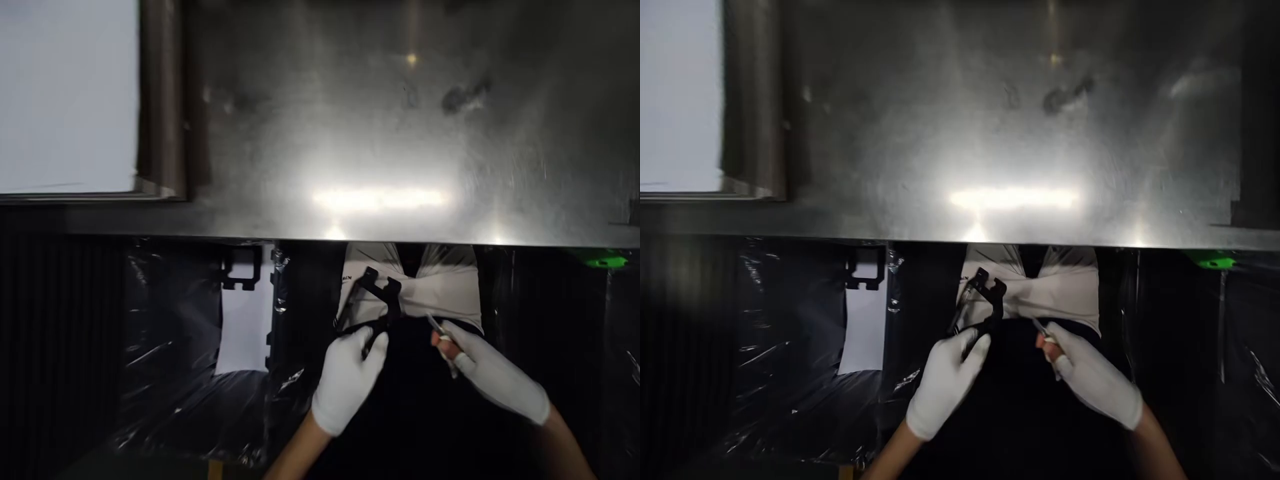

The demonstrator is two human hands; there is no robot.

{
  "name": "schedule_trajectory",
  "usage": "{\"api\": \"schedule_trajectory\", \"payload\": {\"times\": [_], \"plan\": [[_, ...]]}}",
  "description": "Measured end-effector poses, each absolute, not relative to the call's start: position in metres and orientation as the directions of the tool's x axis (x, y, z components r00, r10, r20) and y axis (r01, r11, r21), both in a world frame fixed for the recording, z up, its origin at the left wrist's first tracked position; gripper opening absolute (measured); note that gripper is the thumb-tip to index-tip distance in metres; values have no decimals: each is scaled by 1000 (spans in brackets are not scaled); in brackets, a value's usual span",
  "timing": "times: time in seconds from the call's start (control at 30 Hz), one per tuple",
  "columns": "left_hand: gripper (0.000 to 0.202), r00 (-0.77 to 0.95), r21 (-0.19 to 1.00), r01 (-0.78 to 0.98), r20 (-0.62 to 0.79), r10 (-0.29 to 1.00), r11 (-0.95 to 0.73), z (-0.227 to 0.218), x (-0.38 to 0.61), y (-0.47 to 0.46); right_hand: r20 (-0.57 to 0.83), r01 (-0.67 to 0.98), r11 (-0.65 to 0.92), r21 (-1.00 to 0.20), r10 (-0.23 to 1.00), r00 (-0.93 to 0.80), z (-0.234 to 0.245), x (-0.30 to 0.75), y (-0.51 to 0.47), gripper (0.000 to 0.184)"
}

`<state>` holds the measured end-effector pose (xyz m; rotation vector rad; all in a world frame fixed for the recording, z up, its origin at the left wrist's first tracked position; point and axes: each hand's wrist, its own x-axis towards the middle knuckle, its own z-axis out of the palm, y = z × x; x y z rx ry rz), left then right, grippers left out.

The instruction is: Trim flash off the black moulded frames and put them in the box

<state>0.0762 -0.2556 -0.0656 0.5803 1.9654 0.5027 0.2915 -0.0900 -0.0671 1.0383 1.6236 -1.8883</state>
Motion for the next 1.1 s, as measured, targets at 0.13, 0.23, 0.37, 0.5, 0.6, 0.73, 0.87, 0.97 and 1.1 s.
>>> {"api": "schedule_trajectory", "payload": {"times": [0.13, 0.23, 0.37, 0.5, 0.6, 0.73, 0.87, 0.97, 1.1], "plan": [[62, -106, 732, -422, -626, 772, 536, -20, 31, -265, -834, 771, -327, -546, 131, -535, -81, 338, -67, 69], [54, -197, 796, -544, -430, 881, 266, 3, -2, -233, -722, 737, -141, -662, 386, -575, -85, 335, -35, 79], [38, -230, 765, -632, -337, 913, 123, 1, -47, -144, -476, 796, 160, -584, 727, -495, -53, 264, 19, 48], [47, -151, 661, -732, -393, 907, 165, -14, -72, -82, -251, 739, 466, -486, 736, -629, -31, 176, 40, 33], [52, -119, 656, -725, -421, 899, 210, -17, -74, -73, -213, 597, 723, -347, 560, -801, -35, 134, 25, 37], [44, -114, 704, -662, -436, 893, 259, -10, -66, -78, -221, 461, 868, -183, 421, -880, -43, 114, -1, 40], [41, -121, 745, -589, -463, 878, 312, -4, -57, -75, -236, 505, 850, -153, 464, -854, -41, 111, 4, 39], [41, -110, 751, -553, -494, 863, 360, -2, -54, -72, -259, 523, 841, -136, 480, -838, -38, 108, 17, 39], [41, -111, 763, -533, -491, 864, 365, -1, -53, -71, -271, 551, 826, -123, 506, -819, -33, 105, 29, 38]]}}
